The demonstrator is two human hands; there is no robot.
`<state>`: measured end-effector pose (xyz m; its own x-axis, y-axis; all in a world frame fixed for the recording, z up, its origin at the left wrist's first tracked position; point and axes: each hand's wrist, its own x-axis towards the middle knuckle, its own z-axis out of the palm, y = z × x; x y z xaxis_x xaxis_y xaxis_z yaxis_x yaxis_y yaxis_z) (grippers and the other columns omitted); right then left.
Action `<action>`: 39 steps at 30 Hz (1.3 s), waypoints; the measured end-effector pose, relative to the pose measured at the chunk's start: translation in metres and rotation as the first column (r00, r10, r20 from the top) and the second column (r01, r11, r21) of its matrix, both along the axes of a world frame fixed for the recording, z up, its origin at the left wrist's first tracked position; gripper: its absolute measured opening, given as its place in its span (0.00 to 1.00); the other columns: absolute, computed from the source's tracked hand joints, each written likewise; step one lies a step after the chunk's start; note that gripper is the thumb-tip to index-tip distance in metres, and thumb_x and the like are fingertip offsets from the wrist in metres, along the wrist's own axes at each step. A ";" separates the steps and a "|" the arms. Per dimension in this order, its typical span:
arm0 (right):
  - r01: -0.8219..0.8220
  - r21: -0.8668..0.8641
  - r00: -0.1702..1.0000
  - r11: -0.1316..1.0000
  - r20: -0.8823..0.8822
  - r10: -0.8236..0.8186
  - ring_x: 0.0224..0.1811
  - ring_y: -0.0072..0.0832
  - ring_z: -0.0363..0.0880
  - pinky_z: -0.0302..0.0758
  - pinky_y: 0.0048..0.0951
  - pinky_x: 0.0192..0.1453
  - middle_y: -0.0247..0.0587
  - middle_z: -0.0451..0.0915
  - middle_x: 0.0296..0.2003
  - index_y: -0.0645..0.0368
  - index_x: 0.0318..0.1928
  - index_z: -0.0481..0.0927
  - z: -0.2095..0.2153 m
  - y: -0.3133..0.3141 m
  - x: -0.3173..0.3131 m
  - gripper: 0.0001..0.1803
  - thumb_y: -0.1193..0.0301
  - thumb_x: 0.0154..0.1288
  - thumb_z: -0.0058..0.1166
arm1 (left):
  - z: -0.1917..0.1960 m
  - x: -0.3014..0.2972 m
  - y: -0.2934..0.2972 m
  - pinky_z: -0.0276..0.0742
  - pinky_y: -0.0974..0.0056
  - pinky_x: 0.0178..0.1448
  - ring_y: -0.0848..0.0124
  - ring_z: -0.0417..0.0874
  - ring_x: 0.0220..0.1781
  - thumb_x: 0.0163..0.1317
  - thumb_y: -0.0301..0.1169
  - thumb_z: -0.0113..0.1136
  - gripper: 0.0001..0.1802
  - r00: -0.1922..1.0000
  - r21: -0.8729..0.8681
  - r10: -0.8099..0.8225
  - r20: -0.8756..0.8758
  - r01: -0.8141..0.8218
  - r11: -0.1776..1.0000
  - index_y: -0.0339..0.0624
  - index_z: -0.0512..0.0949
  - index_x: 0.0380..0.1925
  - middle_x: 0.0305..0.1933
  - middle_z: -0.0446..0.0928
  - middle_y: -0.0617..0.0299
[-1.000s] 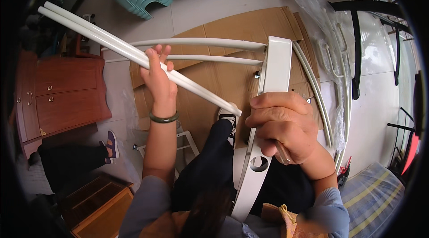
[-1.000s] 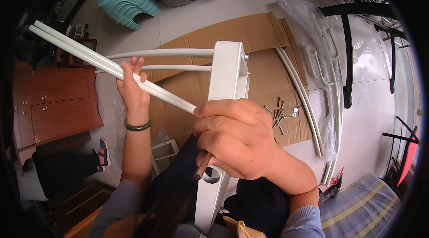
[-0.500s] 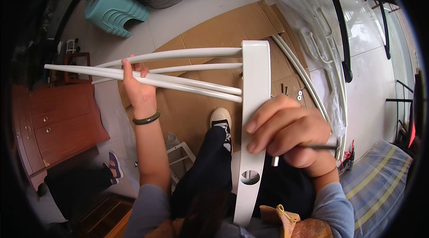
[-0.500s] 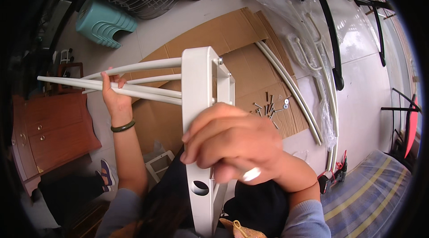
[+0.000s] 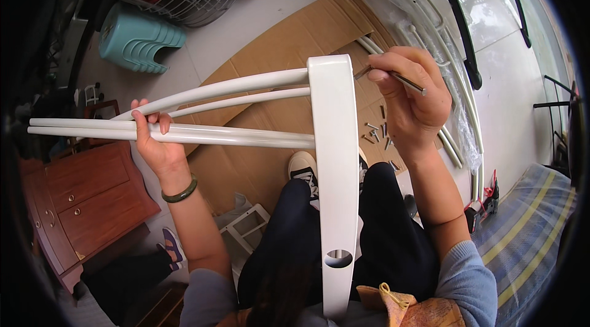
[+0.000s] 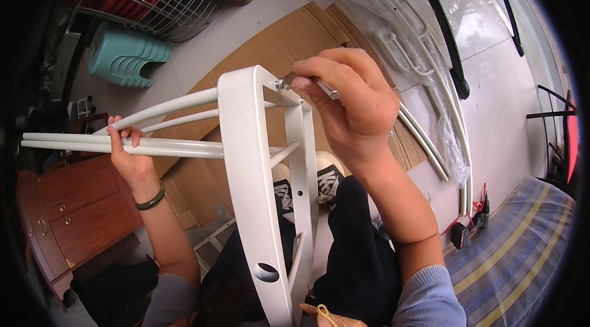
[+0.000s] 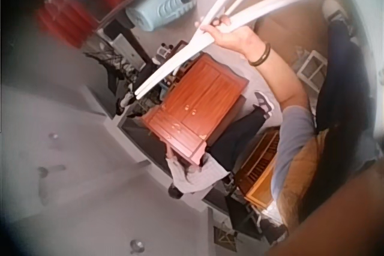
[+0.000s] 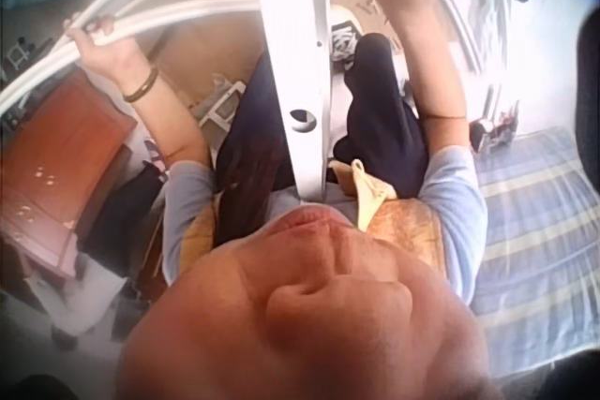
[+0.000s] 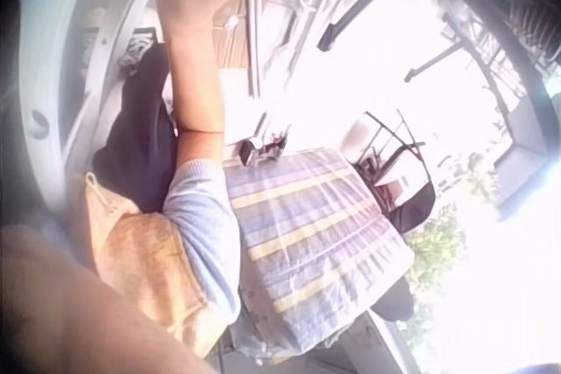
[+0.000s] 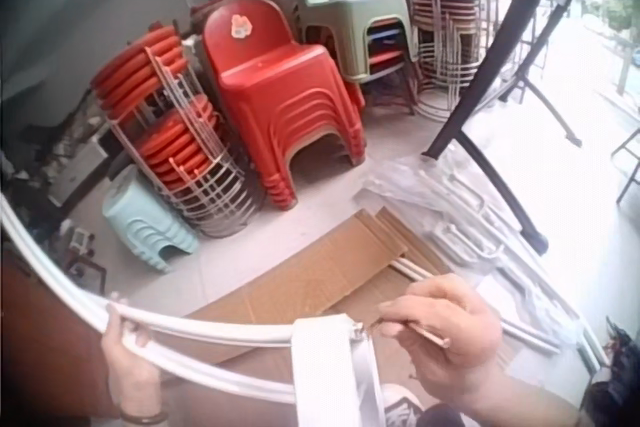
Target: The person assembles a white metal shelving unit by inserting horizontal bars into vertical side frames and tightening them with an Allen key. The person works on the floor, securing multiple bars one at a time.
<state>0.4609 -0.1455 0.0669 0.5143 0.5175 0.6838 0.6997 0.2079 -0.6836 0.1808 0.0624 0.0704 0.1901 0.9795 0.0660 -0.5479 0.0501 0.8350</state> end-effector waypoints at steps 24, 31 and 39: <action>-0.138 -0.193 0.990 0.971 -0.064 0.127 0.21 0.24 0.72 0.66 0.21 0.23 0.35 0.72 0.19 0.62 0.26 0.78 0.013 0.001 0.010 0.06 0.78 0.44 0.62 | -0.010 -0.008 0.003 0.63 0.76 0.23 0.79 0.66 0.26 0.61 0.31 0.52 0.10 1.000 -0.055 -0.019 0.017 0.020 0.998 0.39 0.70 0.40 0.38 0.72 0.63; -0.520 -0.116 0.644 0.846 -0.704 0.299 0.16 0.15 0.69 0.66 0.14 0.19 0.30 0.69 0.17 0.65 0.56 0.62 0.024 0.012 0.020 0.29 0.72 0.55 0.57 | -0.012 -0.011 0.003 0.63 0.76 0.23 0.79 0.66 0.26 0.61 0.31 0.52 0.10 1.000 -0.057 -0.017 0.015 0.017 0.998 0.39 0.70 0.39 0.38 0.72 0.63; -0.590 0.098 0.218 0.801 -0.936 0.276 0.25 0.18 0.73 0.70 0.17 0.27 0.38 0.75 0.27 0.69 0.53 0.64 -0.026 0.012 0.015 0.19 0.68 0.67 0.40 | -0.015 -0.008 0.001 0.64 0.76 0.23 0.79 0.66 0.26 0.61 0.30 0.51 0.09 0.999 -0.080 -0.019 0.026 0.021 0.997 0.38 0.69 0.39 0.38 0.71 0.62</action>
